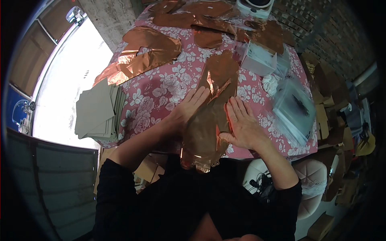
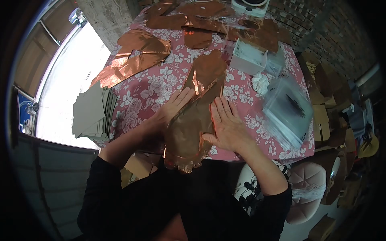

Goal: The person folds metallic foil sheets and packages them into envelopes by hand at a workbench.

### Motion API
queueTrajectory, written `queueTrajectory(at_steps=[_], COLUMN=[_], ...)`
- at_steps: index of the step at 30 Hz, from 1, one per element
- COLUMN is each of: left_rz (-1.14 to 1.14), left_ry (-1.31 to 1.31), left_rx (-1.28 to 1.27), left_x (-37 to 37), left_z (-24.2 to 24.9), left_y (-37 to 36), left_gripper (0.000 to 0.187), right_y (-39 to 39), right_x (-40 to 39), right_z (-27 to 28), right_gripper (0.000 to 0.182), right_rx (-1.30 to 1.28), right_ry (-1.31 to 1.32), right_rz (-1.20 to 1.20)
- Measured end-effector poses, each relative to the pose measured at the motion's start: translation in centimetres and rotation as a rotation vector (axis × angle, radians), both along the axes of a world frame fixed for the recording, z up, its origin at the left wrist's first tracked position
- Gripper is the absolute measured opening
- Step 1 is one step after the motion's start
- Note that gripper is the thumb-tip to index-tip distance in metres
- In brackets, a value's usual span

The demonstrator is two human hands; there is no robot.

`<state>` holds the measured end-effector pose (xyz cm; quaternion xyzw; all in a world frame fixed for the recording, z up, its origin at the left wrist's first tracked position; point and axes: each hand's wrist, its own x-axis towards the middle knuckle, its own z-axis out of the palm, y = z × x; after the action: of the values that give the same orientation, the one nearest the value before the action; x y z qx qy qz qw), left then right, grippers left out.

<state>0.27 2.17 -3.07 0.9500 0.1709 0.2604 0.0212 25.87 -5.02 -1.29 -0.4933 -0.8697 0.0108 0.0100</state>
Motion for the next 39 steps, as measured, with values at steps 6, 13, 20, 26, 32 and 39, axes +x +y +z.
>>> queueTrajectory(at_steps=[6,13,20,26,32,39], left_rz=[-0.020,0.000,0.017,-0.005,0.020,0.039], left_ry=[-0.022,0.008,0.053,0.065,0.041,0.219], left_rx=[0.004,0.025,0.015,-0.075,-0.189,-0.503], left_x=[0.1,0.0,0.0,-0.4,-0.4,-0.9], left_z=[-0.2,-1.5,-2.3,-1.7,0.1,2.2], left_y=[0.0,0.7,0.9,0.7,-0.3,2.0], left_gripper=[0.069,0.069,0.073,0.077,0.097,0.096], right_y=[3.7,6.6,0.9,-1.7,-1.9,-1.8], right_x=[0.2,-0.1,-1.1,-2.1,-2.1,-2.1], right_z=[-0.4,-1.5,-0.9,-0.2,0.2,0.0], right_gripper=[0.105,0.098,0.098,0.092,0.083,0.087], right_rx=[-0.013,0.076,0.056,-0.098,-0.072,-0.098], right_ry=[-0.002,0.050,0.026,0.126,0.108,0.092], right_rz=[-0.047,-0.152,0.042,0.121,0.151,0.168])
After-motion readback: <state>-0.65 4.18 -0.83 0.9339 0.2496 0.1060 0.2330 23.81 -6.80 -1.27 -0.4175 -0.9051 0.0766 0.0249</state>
